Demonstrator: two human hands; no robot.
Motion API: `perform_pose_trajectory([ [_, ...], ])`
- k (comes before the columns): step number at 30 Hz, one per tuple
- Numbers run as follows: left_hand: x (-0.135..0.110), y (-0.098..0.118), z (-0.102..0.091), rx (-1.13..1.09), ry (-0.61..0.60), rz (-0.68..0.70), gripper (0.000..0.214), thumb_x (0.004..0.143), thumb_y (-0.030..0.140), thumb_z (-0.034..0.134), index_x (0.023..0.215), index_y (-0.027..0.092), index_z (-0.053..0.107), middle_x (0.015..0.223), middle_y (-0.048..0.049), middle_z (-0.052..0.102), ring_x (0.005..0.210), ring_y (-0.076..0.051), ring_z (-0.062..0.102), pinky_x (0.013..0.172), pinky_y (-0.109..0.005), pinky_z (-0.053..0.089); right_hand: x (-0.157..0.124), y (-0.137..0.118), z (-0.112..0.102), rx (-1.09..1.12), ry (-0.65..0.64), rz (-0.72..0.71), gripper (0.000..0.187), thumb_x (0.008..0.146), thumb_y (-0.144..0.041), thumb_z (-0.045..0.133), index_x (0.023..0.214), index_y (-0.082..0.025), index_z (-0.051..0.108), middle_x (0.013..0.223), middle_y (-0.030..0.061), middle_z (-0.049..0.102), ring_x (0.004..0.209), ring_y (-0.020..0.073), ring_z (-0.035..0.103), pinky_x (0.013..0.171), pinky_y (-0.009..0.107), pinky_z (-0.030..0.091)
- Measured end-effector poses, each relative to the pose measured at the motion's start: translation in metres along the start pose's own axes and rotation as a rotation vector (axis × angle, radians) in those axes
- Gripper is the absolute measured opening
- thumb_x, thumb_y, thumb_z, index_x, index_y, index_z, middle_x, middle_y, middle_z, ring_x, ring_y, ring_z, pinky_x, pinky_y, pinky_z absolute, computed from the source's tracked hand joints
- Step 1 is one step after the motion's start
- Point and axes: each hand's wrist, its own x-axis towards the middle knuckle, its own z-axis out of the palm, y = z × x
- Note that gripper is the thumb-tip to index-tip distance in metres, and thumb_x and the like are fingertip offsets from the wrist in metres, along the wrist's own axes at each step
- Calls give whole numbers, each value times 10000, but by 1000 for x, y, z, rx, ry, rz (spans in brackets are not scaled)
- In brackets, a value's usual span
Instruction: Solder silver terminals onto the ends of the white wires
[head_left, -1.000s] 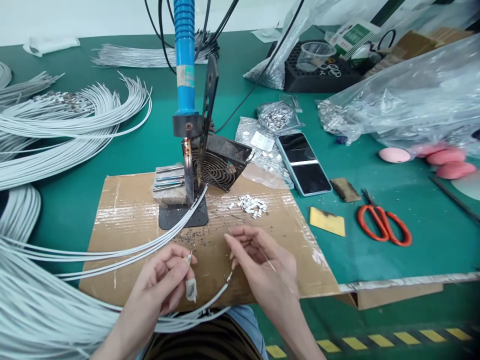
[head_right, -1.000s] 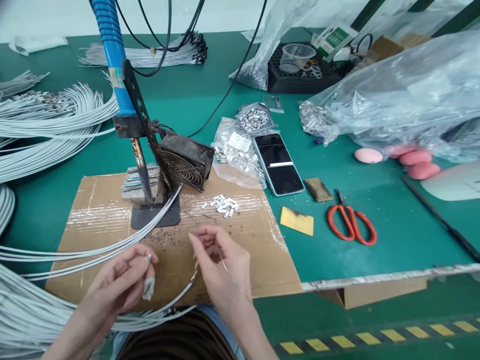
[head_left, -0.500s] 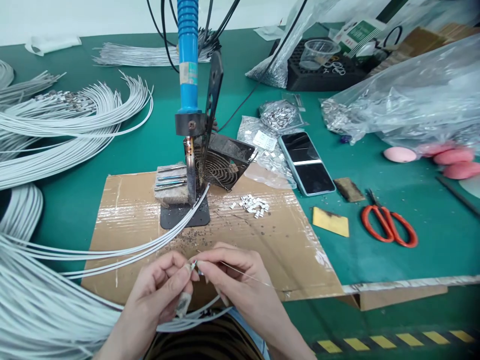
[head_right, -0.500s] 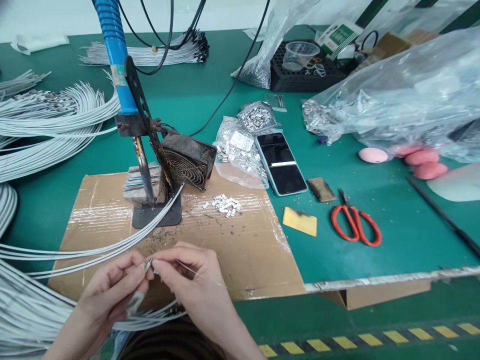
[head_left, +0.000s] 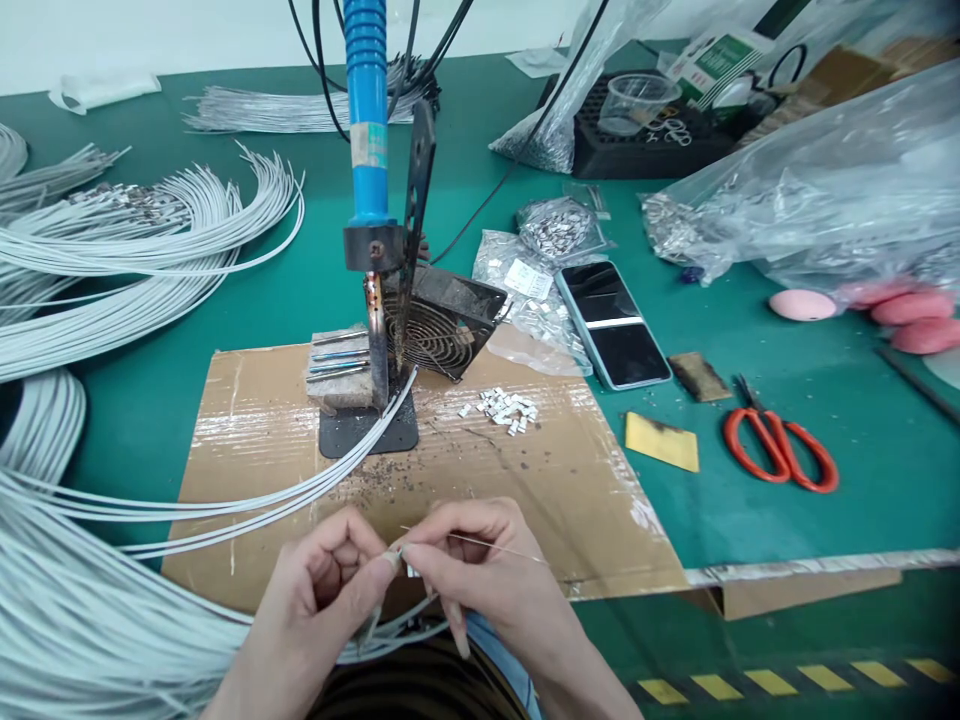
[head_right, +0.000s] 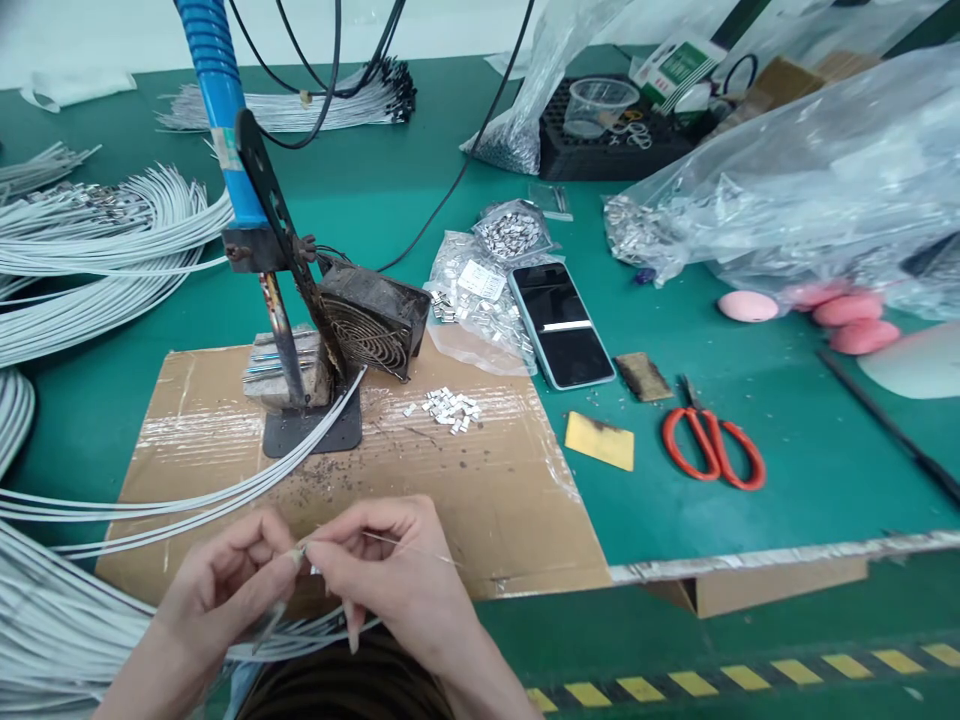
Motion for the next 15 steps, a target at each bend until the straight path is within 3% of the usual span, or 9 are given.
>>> perform_pose_trajectory([
  [2,0,-1,2,42,35,27,557,770,686,811,680,168,626,545,68,442,517,-72,259,489,-203,193,-2,0,2,-49,47,-30,178,650,-304,945,658,-178,820,459,-48,583,329,72,504,332,162,394],
  [5,0,1,7,98,119,71,535,756,664,830,661,177,630,548,71,432,520,-79,263,491,-205,233,-5,-3,3,-225,135,-220,89,747,-238,842,678,-181,838,521,-19,624,388,71,519,371,161,403],
  [7,-2,2,10,128,175,101,466,780,592,836,663,182,649,566,57,480,531,-88,327,507,-202,289,-7,-6,2,-326,115,-301,119,815,-226,776,750,-194,870,581,3,654,441,84,557,404,169,426],
  [11,-7,-1,12,266,234,183,312,874,465,753,711,205,698,646,2,618,592,-133,482,539,-227,357,-8,-9,-2,-358,68,-325,146,861,-233,749,817,-219,888,608,2,650,456,84,558,415,174,430],
  [15,-9,-7,11,433,221,277,310,955,448,656,750,219,695,636,1,604,546,-137,437,528,-278,302,-6,1,0,-273,139,-300,130,823,-246,777,729,-199,854,568,-11,626,421,74,511,381,164,412],
])
